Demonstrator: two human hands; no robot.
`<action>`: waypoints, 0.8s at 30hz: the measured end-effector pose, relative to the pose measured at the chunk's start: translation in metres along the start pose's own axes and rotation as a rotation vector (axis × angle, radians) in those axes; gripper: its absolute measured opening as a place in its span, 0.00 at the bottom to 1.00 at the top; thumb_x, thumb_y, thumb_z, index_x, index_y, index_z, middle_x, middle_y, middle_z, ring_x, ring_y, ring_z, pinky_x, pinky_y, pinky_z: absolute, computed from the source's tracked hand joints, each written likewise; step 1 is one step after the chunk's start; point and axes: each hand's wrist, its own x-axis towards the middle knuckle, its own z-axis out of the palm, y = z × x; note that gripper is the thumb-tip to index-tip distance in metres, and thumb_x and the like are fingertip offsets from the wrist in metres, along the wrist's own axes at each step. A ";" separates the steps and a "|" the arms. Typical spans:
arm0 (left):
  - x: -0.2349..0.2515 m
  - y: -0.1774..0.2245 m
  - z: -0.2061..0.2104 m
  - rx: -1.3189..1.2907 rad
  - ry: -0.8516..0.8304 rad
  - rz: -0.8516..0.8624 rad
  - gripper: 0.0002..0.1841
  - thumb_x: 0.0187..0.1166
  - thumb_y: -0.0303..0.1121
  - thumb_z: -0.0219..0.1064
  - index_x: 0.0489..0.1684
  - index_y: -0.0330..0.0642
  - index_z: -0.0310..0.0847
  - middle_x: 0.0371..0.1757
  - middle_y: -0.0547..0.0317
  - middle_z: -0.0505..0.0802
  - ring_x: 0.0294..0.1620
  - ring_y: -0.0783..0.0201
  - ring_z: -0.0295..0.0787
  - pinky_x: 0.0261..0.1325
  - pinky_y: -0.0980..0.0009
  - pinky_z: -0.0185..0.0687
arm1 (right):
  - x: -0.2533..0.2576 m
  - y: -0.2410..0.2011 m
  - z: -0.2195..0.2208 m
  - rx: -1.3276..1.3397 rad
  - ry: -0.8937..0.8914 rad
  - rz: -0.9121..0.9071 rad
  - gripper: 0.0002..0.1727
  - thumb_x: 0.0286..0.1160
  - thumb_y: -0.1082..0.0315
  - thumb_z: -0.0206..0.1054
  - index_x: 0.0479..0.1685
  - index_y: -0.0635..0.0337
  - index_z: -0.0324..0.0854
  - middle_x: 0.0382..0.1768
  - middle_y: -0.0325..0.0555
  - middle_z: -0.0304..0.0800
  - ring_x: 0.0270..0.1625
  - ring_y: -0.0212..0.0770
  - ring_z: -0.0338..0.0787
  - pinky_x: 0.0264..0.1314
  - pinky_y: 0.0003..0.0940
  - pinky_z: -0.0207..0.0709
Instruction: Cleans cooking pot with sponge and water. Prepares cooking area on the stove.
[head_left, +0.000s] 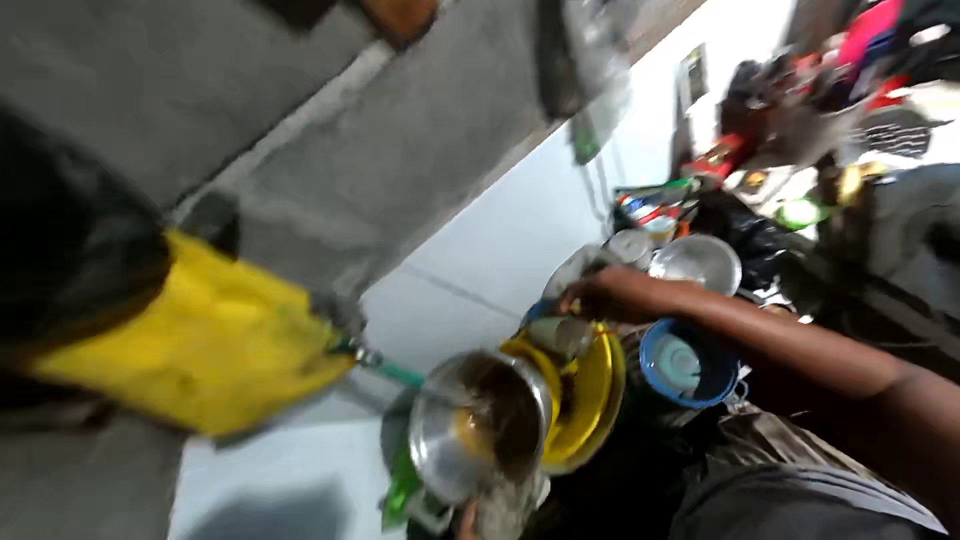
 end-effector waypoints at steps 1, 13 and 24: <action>0.010 -0.009 -0.006 -0.075 -0.059 0.008 0.11 0.87 0.36 0.48 0.54 0.46 0.75 0.42 0.60 0.92 0.43 0.66 0.93 0.43 0.61 0.93 | -0.002 0.002 -0.005 0.068 0.019 -0.044 0.16 0.79 0.78 0.65 0.63 0.60 0.86 0.43 0.49 0.93 0.40 0.39 0.90 0.50 0.40 0.85; 0.018 0.023 0.009 -0.039 0.054 -0.084 0.08 0.82 0.30 0.50 0.40 0.44 0.76 0.28 0.59 0.90 0.28 0.66 0.90 0.29 0.66 0.90 | -0.007 0.049 0.033 -0.021 -0.093 0.020 0.10 0.81 0.72 0.68 0.55 0.60 0.88 0.45 0.46 0.94 0.40 0.38 0.93 0.49 0.39 0.89; 0.005 0.043 -0.032 0.055 0.099 -0.044 0.11 0.82 0.30 0.47 0.36 0.47 0.77 0.26 0.63 0.91 0.27 0.70 0.91 0.28 0.71 0.90 | -0.018 0.074 0.024 0.050 -0.084 0.087 0.11 0.84 0.71 0.66 0.59 0.62 0.86 0.47 0.46 0.94 0.45 0.36 0.93 0.55 0.36 0.87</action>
